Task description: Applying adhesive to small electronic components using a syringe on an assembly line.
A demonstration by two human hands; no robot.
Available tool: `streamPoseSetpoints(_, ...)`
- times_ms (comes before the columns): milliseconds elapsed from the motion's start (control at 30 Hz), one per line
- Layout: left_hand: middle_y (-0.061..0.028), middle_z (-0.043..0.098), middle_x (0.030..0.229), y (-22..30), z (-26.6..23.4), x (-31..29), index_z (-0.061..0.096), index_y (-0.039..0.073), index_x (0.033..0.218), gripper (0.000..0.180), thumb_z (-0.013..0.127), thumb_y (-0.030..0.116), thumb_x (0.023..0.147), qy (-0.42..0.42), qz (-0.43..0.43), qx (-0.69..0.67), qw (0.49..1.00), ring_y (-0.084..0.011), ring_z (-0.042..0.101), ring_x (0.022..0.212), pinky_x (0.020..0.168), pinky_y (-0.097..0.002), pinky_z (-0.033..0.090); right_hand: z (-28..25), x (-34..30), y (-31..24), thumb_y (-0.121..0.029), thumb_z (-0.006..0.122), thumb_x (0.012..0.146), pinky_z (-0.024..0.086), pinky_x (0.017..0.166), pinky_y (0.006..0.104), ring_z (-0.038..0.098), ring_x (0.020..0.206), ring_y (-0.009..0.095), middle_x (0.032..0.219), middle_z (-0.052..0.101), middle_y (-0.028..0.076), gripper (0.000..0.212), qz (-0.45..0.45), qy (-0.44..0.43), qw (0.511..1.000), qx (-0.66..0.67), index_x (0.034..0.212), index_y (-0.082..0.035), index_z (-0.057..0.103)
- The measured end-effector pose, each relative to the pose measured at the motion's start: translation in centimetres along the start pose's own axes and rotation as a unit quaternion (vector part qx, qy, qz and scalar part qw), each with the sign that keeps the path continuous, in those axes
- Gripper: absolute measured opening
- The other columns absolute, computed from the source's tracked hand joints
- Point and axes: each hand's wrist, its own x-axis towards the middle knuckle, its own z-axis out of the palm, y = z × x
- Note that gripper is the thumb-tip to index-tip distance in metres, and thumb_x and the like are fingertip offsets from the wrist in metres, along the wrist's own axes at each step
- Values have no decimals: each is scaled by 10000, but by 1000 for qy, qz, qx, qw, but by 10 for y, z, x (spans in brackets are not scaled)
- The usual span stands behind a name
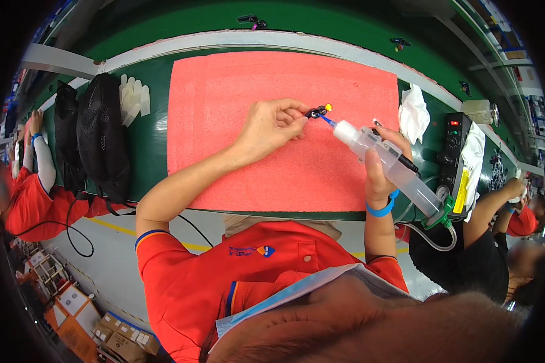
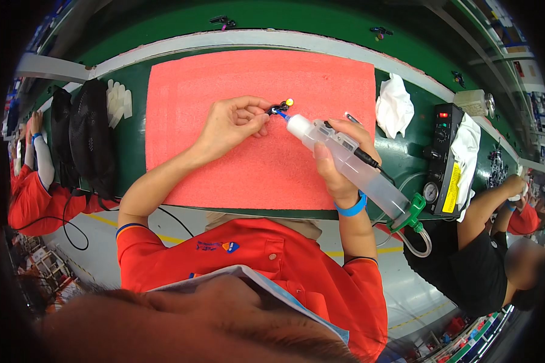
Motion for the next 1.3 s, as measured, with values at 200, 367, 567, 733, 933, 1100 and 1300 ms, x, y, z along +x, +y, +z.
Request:
streamPoseSetpoints(200,-93,585,758,-3,-5,6,498,-70,999,224,499,35,801,-33,-18,-52,998,-109,570,643,578,-214,478,2,2,6,-240,574,697,426,676,276,510,758,182,871,517,139,397,-26,58,996,55,985,22,491)
streamPoseSetpoints(367,-93,590,767,7,-14,17,486,-69,1011,249,511,65,803,-72,-46,-98,991,-119,576,652,580,-220,477,-3,5,8,-246,555,716,446,573,284,528,686,206,872,509,163,443,-23,126,986,102,1042,33,444)
streamPoseSetpoints(567,-87,605,771,34,-24,89,585,9,881,156,559,89,749,142,243,269,921,-151,586,636,564,-268,467,-4,4,13,-224,540,731,450,524,300,538,612,223,885,513,176,455,-9,186,973,139,1076,44,413)
streamPoseSetpoints(733,-110,589,731,33,-37,151,609,38,812,119,572,80,707,225,311,425,820,-217,567,683,618,-306,459,-3,1,8,-204,538,734,451,519,302,540,606,223,891,520,179,446,-9,167,976,137,1083,42,408)
streamPoseSetpoints(933,-100,583,795,21,-60,170,606,41,818,139,582,71,685,190,310,545,755,-242,530,808,703,-331,438,-6,-2,12,-196,535,734,450,518,300,541,605,217,889,526,179,427,-19,142,981,132,1070,40,416)
streamPoseSetpoints(1100,-94,580,859,32,-84,153,599,45,862,201,586,36,662,194,358,539,738,-251,512,868,748,-331,424,-12,-1,18,-207,534,730,455,524,298,541,606,210,882,529,177,421,-22,122,988,90,1056,36,426)
streamPoseSetpoints(1300,-100,582,846,31,-158,113,608,47,845,192,574,17,659,231,223,607,727,-261,517,824,727,-352,430,-9,2,-1,-211,535,728,466,536,297,545,613,209,874,532,175,422,19,130,978,164,1053,35,429)
